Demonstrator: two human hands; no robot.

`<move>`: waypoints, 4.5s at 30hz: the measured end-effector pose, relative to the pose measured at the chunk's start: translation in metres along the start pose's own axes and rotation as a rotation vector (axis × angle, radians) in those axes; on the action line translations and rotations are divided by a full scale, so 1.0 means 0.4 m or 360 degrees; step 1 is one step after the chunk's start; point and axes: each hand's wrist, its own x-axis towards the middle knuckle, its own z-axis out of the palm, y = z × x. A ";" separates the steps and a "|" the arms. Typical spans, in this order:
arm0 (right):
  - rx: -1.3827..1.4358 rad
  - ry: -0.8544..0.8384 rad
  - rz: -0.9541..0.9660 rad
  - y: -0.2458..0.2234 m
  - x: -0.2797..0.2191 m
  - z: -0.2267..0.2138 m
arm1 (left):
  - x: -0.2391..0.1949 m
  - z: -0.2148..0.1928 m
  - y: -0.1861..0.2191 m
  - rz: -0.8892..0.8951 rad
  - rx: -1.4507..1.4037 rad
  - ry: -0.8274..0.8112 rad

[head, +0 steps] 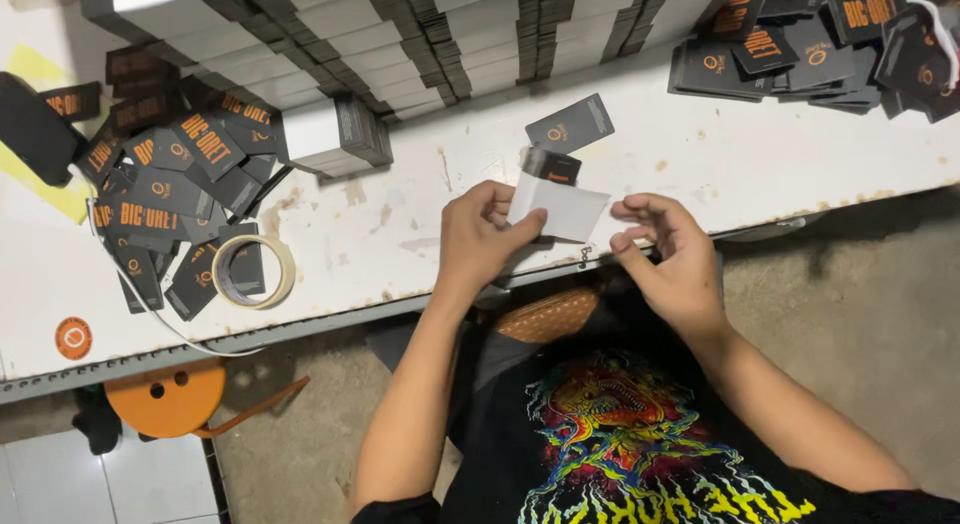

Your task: The person wraps a paper band around a small stack of rectangular black cards by hand, aligning the band before pressing it down. The person then picks up several loose cards from the workspace to form another stack.

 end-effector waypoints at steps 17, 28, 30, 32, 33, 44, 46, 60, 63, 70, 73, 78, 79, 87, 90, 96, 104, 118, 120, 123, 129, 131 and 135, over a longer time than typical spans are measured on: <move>0.0529 -0.0142 0.0481 -0.027 -0.010 0.018 | -0.109 0.049 -0.069 0.0274 -0.1086 -0.0489; -0.0191 -0.0134 -0.0581 -0.097 -0.028 -0.034 | -0.150 0.035 0.018 0.0871 -0.0815 -0.0638; 0.0099 -0.0024 -0.0858 -0.119 -0.042 -0.010 | -0.149 0.048 0.029 0.1179 -0.0635 -0.0381; 0.0006 -0.0022 -0.0930 -0.125 -0.046 -0.007 | -0.151 0.056 0.032 0.1293 -0.0536 -0.0232; -0.0087 -0.0022 -0.1002 -0.127 -0.048 -0.005 | -0.152 0.059 0.033 0.1404 -0.0434 -0.0080; 0.0895 -0.0473 0.0348 -0.091 -0.075 -0.033 | -0.160 0.108 -0.026 0.2043 0.0110 0.0389; 0.0863 -0.0566 0.0381 -0.087 -0.056 -0.048 | -0.155 0.109 -0.024 0.2114 0.0170 0.0412; 0.0078 -0.0797 0.0179 -0.154 0.040 -0.031 | -0.080 0.059 -0.003 0.2711 0.0582 0.0665; 0.0106 -0.0810 -0.0087 -0.138 0.058 -0.029 | -0.065 0.045 -0.016 0.2807 0.0721 0.0690; 0.0107 -0.0700 -0.0768 -0.065 0.129 0.002 | -0.021 0.029 -0.031 0.2639 0.0962 0.0574; 0.0045 -0.0650 -0.0706 -0.048 0.128 0.017 | -0.028 0.025 -0.057 0.2390 0.0815 0.0402; -0.0057 -0.0650 -0.0697 -0.047 0.130 0.019 | -0.048 0.066 -0.117 0.1527 0.0136 0.0295; -0.0061 -0.0646 -0.0694 -0.043 0.132 0.019 | -0.049 0.056 -0.090 0.1528 0.0131 0.0291; -0.0094 -0.0663 -0.0572 -0.007 0.138 0.030 | -0.017 0.025 -0.130 0.0951 0.0141 -0.0026; -0.0018 -0.0645 -0.0600 -0.016 0.139 0.039 | -0.013 0.015 -0.108 0.0972 0.0046 -0.0015; -0.0085 -0.0598 -0.0757 -0.018 0.138 0.042 | 0.005 0.040 -0.163 0.0921 -0.0025 0.0093; 0.0296 -0.0507 0.0035 -0.051 0.120 0.056 | -0.012 0.043 -0.067 0.0304 -0.0308 0.0054; 0.0737 -0.0109 0.0620 -0.052 0.034 0.086 | -0.115 0.066 -0.022 0.0733 0.0227 0.0052; 0.0714 -0.0110 0.0583 -0.048 0.030 0.093 | -0.108 0.070 -0.055 0.0684 0.0294 0.0107; 0.0114 -0.0297 0.0231 -0.081 0.027 0.059 | -0.109 0.063 -0.050 0.0626 0.0200 0.0191; -0.0340 -0.0114 0.0035 -0.035 0.038 0.049 | -0.102 0.069 -0.082 0.0837 0.0357 0.0044; -0.0499 -0.0035 -0.0118 -0.031 0.029 0.046 | -0.091 0.078 -0.087 0.0885 0.0406 0.0033; -0.1195 0.0086 -0.0517 -0.016 0.023 0.036 | -0.078 0.082 -0.082 0.1007 0.0835 0.0012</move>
